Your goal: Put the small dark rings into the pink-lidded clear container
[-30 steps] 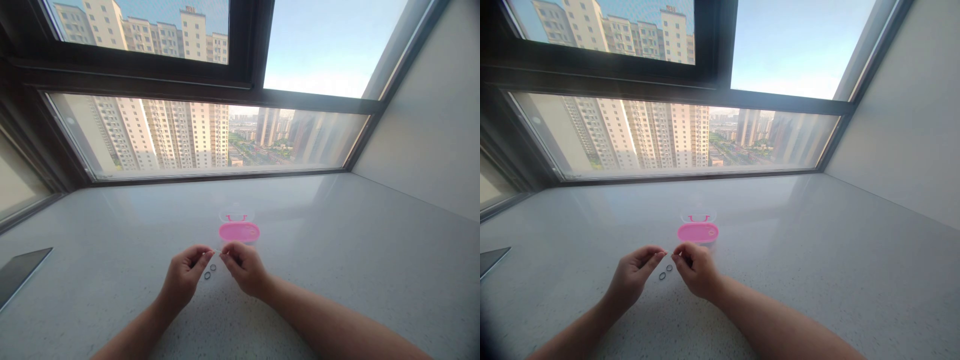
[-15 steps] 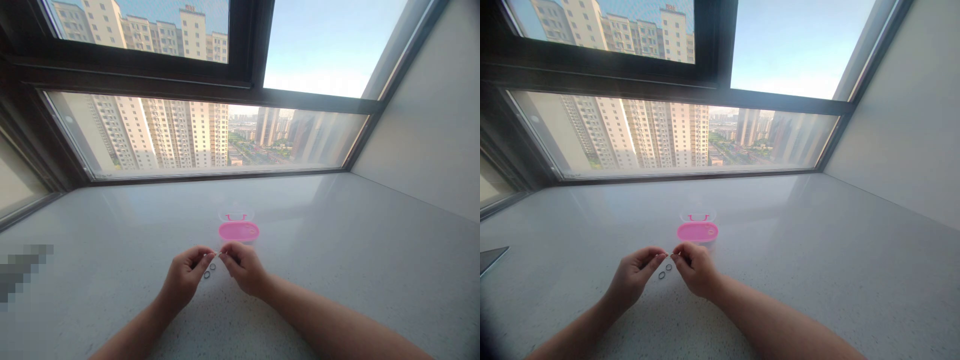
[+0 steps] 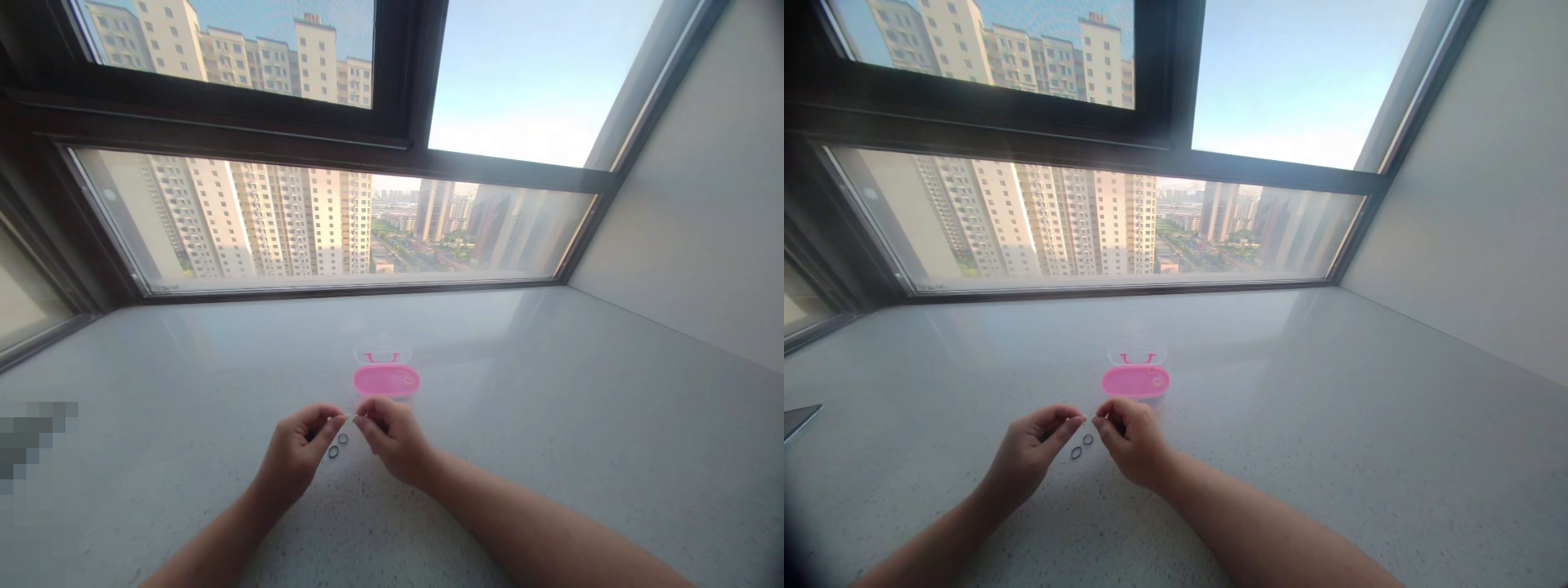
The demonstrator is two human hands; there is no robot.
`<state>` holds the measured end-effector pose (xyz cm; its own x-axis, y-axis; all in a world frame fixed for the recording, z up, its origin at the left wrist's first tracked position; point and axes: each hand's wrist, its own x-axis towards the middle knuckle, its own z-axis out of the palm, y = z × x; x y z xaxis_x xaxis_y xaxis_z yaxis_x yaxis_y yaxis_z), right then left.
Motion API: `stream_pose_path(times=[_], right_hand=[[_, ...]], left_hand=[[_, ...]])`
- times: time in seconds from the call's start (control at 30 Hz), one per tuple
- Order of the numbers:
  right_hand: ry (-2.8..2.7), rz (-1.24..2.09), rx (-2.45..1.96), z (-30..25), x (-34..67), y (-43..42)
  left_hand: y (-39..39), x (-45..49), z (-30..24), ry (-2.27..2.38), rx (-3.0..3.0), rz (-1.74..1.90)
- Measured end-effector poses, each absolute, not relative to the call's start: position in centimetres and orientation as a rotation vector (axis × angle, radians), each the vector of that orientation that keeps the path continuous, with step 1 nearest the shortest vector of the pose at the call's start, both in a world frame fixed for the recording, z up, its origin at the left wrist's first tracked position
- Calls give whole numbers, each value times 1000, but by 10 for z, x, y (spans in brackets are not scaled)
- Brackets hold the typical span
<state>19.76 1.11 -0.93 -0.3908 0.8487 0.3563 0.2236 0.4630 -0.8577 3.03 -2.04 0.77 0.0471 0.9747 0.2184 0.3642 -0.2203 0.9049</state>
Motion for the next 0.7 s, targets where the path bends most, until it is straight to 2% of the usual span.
stream_pose_path(times=[0.7], right_hand=[[-1754,1075,-861,-8,198,12]], left_hand=[[-17,30,10,1318,1606,1195]])
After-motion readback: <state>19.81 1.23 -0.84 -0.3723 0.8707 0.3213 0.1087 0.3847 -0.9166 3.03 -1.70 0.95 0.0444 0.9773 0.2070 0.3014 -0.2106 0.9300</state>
